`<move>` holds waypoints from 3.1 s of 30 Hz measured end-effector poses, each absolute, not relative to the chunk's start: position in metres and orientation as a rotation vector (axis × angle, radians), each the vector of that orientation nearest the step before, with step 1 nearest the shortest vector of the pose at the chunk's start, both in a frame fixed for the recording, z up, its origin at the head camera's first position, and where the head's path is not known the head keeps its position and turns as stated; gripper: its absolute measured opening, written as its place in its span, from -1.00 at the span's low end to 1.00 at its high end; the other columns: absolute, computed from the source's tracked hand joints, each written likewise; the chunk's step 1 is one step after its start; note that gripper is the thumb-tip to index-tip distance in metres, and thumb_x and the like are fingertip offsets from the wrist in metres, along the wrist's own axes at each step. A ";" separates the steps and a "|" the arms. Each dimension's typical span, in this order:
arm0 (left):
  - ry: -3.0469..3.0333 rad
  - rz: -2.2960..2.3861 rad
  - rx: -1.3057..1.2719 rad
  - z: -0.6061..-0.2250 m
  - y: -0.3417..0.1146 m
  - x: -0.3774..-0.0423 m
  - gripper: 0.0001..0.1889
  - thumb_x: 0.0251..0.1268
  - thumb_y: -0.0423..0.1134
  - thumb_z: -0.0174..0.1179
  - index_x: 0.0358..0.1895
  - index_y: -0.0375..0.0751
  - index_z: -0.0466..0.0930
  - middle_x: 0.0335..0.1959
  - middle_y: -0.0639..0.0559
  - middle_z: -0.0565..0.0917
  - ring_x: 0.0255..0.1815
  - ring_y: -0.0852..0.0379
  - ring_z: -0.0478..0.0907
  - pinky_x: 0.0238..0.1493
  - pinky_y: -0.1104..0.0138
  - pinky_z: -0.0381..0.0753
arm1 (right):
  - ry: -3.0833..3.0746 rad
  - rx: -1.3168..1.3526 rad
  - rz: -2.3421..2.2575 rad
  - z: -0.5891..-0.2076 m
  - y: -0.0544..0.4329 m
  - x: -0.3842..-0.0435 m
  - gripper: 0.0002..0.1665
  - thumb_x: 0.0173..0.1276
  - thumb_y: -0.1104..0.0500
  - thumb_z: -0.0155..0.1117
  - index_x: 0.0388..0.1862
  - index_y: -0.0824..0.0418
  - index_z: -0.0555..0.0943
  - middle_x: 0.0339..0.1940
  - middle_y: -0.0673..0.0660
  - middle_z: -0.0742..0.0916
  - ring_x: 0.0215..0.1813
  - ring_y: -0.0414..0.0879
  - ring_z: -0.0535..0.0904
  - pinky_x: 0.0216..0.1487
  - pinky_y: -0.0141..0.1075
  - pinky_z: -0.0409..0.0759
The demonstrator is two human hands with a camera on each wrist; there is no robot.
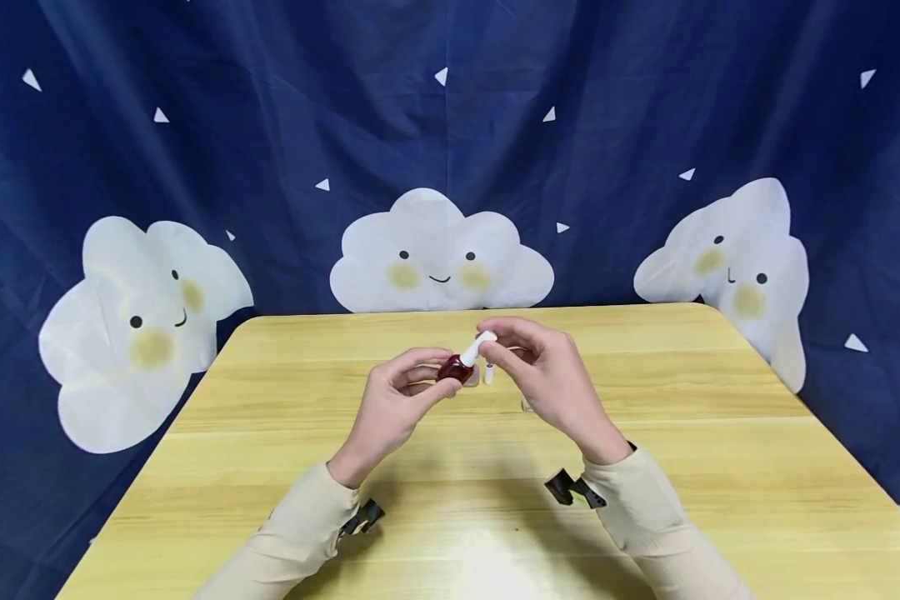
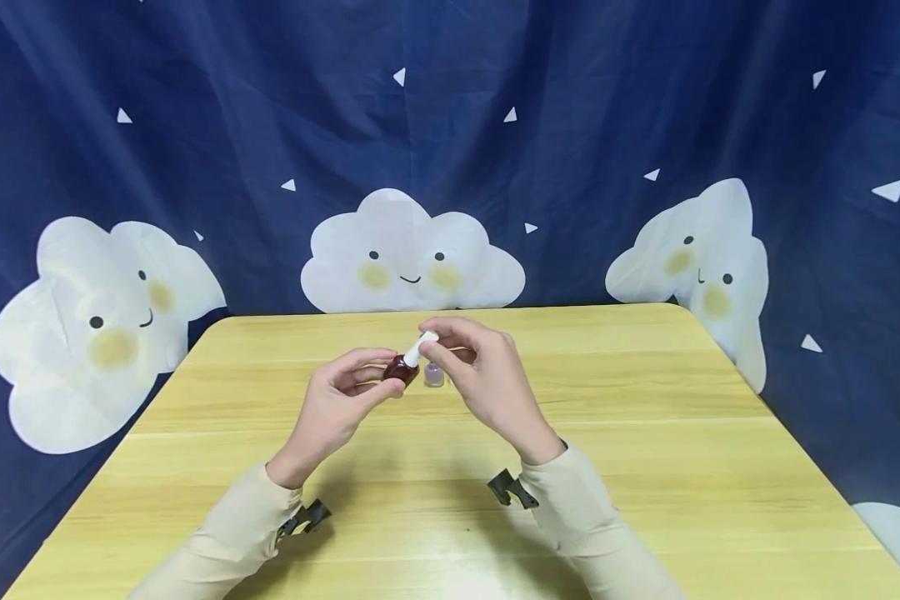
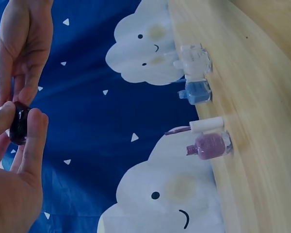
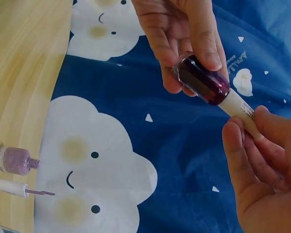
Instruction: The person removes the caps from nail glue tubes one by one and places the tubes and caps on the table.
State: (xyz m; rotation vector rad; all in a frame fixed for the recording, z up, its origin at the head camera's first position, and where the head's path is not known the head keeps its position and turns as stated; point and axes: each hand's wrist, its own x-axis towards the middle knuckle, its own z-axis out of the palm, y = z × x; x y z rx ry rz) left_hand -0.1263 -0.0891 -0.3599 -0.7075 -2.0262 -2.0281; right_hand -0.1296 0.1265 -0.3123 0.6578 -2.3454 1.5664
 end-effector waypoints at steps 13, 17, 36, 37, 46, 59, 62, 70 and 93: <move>-2.026 -1.901 -0.713 -0.357 -0.088 -0.122 -0.70 0.22 -0.45 0.44 0.04 -0.31 0.75 -0.04 -0.18 0.77 -0.11 0.14 0.76 -0.13 0.23 0.82 | -2.429 0.674 1.443 -0.307 0.133 -0.128 -0.84 0.50 0.07 0.33 -0.05 0.07 0.73 -0.33 -0.01 0.78 -0.41 -0.13 0.66 -0.33 -0.36 0.66; -2.003 -1.871 -0.724 -0.358 -0.088 -0.121 -0.72 0.23 -0.42 0.44 0.01 -0.28 0.77 -0.05 -0.14 0.77 -0.06 0.09 0.74 -0.11 0.21 0.81 | -2.447 0.685 1.429 -0.306 0.133 -0.128 -0.87 0.50 0.07 0.34 -0.10 0.05 0.74 -0.45 0.01 0.72 -0.45 -0.08 0.61 -0.44 -0.36 0.58; -2.010 -1.972 -0.679 -0.354 -0.089 -0.117 -0.72 0.25 -0.48 0.40 0.02 -0.43 0.74 -0.04 -0.24 0.74 -0.12 0.15 0.78 -0.05 0.21 0.79 | -2.393 0.713 1.289 -0.306 0.130 -0.124 -0.91 0.47 0.07 0.36 -0.21 0.04 0.74 -0.59 -0.06 0.61 -0.62 -0.20 0.45 -0.65 -0.35 0.43; -2.014 -1.989 -0.672 -0.353 -0.090 -0.117 -0.72 0.25 -0.48 0.40 0.02 -0.44 0.73 -0.04 -0.24 0.74 -0.12 0.15 0.79 -0.04 0.21 0.79 | -2.386 0.719 1.290 -0.307 0.129 -0.124 -0.91 0.47 0.08 0.36 -0.21 0.04 0.74 -0.59 -0.07 0.61 -0.63 -0.21 0.44 -0.65 -0.35 0.43; -1.994 -2.189 -0.702 -0.351 -0.094 -0.118 -0.68 0.33 -0.44 0.34 0.11 -0.51 0.67 0.00 -0.28 0.76 -0.13 0.07 0.80 0.00 0.12 0.79 | -2.314 0.794 1.285 -0.311 0.128 -0.127 -0.93 0.48 0.10 0.35 -0.21 0.04 0.72 -0.57 -0.13 0.61 -0.70 -0.24 0.40 -0.68 -0.37 0.39; -2.001 -2.282 -0.729 -0.347 -0.096 -0.116 -0.66 0.40 -0.40 0.30 0.16 -0.49 0.64 0.03 -0.35 0.73 -0.18 0.04 0.80 -0.01 0.09 0.79 | -2.355 0.864 1.238 -0.306 0.133 -0.127 -0.92 0.50 0.09 0.32 -0.14 0.04 0.72 -0.47 -0.17 0.69 -0.57 -0.23 0.46 -0.55 -0.36 0.46; -1.973 -2.269 -0.737 -0.347 -0.096 -0.115 -0.67 0.37 -0.43 0.31 0.14 -0.52 0.64 0.02 -0.30 0.74 -0.14 0.01 0.80 -0.01 0.08 0.79 | -2.369 0.838 1.267 -0.305 0.133 -0.126 -0.89 0.50 0.08 0.33 -0.12 0.05 0.73 -0.49 -0.15 0.68 -0.59 -0.21 0.46 -0.57 -0.36 0.45; -1.986 -2.093 -0.647 -0.346 -0.093 -0.113 -0.69 0.25 -0.49 0.39 0.06 -0.47 0.70 -0.12 -0.04 0.74 -0.15 0.15 0.78 -0.02 0.15 0.79 | -2.386 0.759 1.313 -0.306 0.134 -0.127 -0.83 0.49 0.08 0.34 -0.01 0.06 0.71 -0.51 -0.09 0.66 -0.54 -0.18 0.52 -0.50 -0.36 0.51; -1.990 -2.008 -0.671 -0.346 -0.091 -0.111 -0.70 0.19 -0.49 0.44 0.01 -0.39 0.74 -0.10 -0.25 0.73 -0.07 0.13 0.77 -0.03 0.18 0.79 | -2.389 0.752 1.288 -0.303 0.137 -0.125 -0.93 0.44 0.12 0.39 -0.16 0.07 0.73 -0.50 -0.09 0.68 -0.52 -0.18 0.53 -0.52 -0.37 0.50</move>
